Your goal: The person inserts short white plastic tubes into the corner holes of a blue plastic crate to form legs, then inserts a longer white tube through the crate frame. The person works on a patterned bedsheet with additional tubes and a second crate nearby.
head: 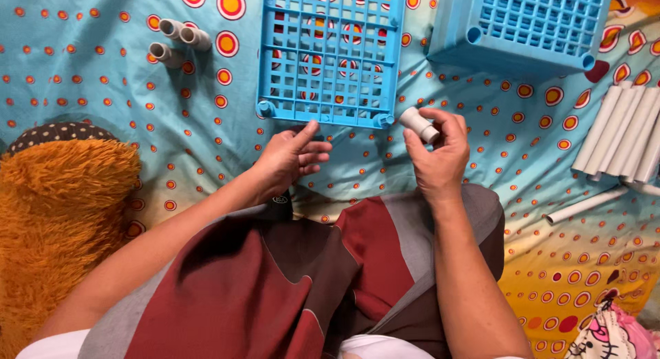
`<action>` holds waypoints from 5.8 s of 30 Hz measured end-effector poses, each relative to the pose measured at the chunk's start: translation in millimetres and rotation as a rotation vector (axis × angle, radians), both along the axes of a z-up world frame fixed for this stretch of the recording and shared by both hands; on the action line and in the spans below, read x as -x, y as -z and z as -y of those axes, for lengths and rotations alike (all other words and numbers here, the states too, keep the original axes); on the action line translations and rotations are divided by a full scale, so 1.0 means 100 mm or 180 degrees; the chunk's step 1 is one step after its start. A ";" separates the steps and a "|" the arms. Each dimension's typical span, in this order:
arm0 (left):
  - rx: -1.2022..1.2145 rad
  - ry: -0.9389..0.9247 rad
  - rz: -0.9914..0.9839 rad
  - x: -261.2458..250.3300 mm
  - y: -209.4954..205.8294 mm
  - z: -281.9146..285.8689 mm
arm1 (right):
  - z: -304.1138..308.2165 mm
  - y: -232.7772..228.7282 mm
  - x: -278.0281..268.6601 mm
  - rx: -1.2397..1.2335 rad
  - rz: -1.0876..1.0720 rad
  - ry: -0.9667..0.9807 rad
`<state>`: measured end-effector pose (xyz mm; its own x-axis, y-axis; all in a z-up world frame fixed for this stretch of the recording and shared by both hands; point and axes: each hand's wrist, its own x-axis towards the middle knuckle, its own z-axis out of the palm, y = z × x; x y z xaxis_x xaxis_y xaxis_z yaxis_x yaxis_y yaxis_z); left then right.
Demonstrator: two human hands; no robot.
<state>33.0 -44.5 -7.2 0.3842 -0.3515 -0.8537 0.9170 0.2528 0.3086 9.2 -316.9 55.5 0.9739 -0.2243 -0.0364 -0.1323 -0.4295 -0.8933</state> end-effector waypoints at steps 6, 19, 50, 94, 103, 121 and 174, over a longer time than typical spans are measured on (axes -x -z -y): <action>0.0234 -0.0227 0.0123 -0.03 0.05 0.05 | -0.05 -0.11 -0.14 0.0884 -0.0045 -0.0568; 0.0163 -0.0445 0.0172 -0.03 0.16 0.01 | -0.28 0.18 -0.24 0.0596 -0.0367 -0.0580; -0.0893 -0.1055 0.1293 0.14 0.29 -0.36 | -0.38 0.00 -0.11 -0.0002 0.0449 -0.0179; 0.0817 -0.0205 0.2122 0.27 -0.21 -0.25 | -0.49 -2.24 0.90 -0.3260 0.0505 -0.1584; 0.0004 0.0401 0.2007 0.15 -0.27 -0.14 | -0.46 -2.14 0.76 -0.3188 0.0694 -0.1585; 0.0590 0.0330 0.2260 -0.01 -0.31 0.24 | -0.48 -0.21 0.38 -0.1656 -0.0659 -0.0335; -0.2916 0.3718 0.4924 -0.03 -0.01 0.08 | -0.26 0.14 0.05 0.0496 -0.0214 -0.0144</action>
<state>35.6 -53.0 -6.6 0.7301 -0.6613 -0.1722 -0.5415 -0.7136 0.4445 4.7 -291.3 41.2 0.9796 -0.1882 -0.0700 -0.1668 -0.5690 -0.8052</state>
